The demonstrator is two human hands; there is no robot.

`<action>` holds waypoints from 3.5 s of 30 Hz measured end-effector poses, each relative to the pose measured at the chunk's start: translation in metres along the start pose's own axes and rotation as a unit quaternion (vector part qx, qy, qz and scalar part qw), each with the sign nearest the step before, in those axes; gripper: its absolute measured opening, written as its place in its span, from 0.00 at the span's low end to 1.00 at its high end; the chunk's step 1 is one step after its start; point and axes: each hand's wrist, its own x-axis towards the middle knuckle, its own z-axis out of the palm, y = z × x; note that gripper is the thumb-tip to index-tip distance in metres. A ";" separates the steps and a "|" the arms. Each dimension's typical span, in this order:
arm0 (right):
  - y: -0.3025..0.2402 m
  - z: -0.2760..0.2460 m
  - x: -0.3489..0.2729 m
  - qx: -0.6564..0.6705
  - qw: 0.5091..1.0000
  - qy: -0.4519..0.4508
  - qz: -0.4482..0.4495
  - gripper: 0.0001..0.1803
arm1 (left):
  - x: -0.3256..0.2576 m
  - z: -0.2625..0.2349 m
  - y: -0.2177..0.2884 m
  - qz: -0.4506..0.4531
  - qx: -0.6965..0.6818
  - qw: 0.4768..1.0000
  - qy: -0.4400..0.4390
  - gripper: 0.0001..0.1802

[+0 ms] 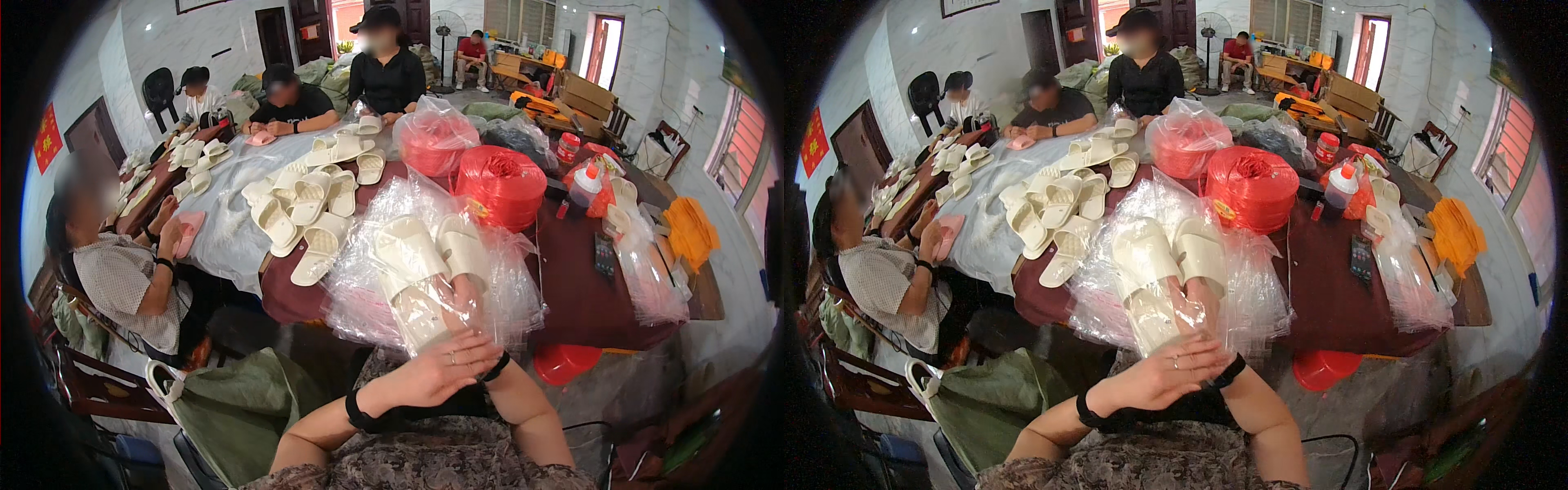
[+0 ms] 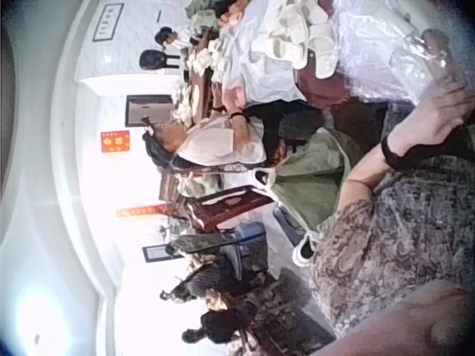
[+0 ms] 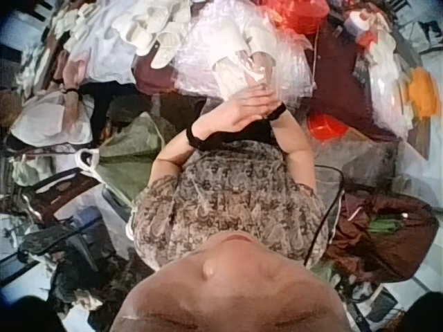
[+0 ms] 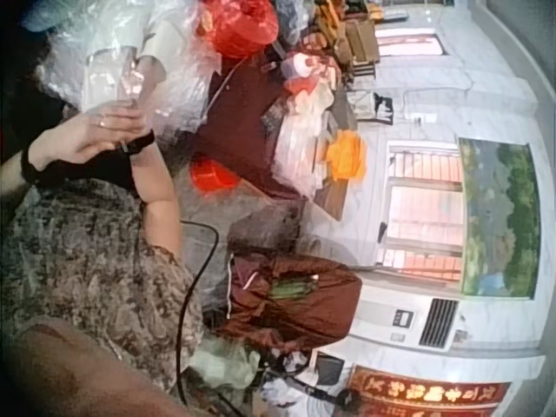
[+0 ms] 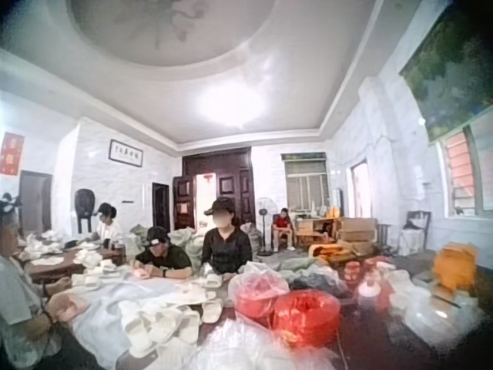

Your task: Packing slippers/shoes into plastic bags.

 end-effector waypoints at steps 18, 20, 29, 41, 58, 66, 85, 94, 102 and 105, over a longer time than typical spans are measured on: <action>0.004 -0.047 0.016 0.425 0.872 0.243 0.006 0.20 | 0.014 -0.026 0.013 0.043 0.070 0.992 0.096 0.31; -0.006 -0.075 0.001 0.371 0.897 0.238 0.027 0.20 | 0.020 -0.045 -0.004 -0.007 0.159 0.959 0.236 0.39; 0.021 -0.141 -0.050 0.013 0.959 0.266 0.100 0.24 | 0.122 -0.075 -0.109 -0.087 0.277 0.928 0.233 0.52; 0.188 -0.202 0.057 -0.131 0.936 0.299 0.132 0.28 | 0.005 0.012 -0.150 -0.226 0.450 0.863 -0.035 0.31; 0.128 -0.162 0.004 -0.326 0.941 -0.086 0.040 0.14 | -0.029 0.028 -0.141 -0.297 0.401 0.866 0.014 0.32; -0.023 -0.112 0.008 -0.091 0.952 -0.026 -0.292 0.13 | -0.027 0.038 -0.129 -0.304 0.395 0.867 -0.002 0.32; 0.078 -0.023 -0.021 -0.162 0.951 -0.138 -0.223 0.26 | -0.118 -0.142 -0.263 -0.499 -0.192 0.708 0.460 0.18; 0.082 -0.020 -0.026 -0.135 0.959 -0.106 -0.225 0.25 | -0.119 -0.161 -0.265 -0.404 -0.393 0.615 0.551 0.19; 0.083 -0.018 -0.027 -0.135 0.959 -0.096 -0.232 0.26 | -0.102 -0.220 -0.180 -0.265 -0.406 0.697 0.528 0.21; 0.082 -0.016 -0.029 -0.133 0.958 -0.094 -0.237 0.26 | -0.094 -0.232 -0.152 -0.252 -0.394 0.722 0.510 0.25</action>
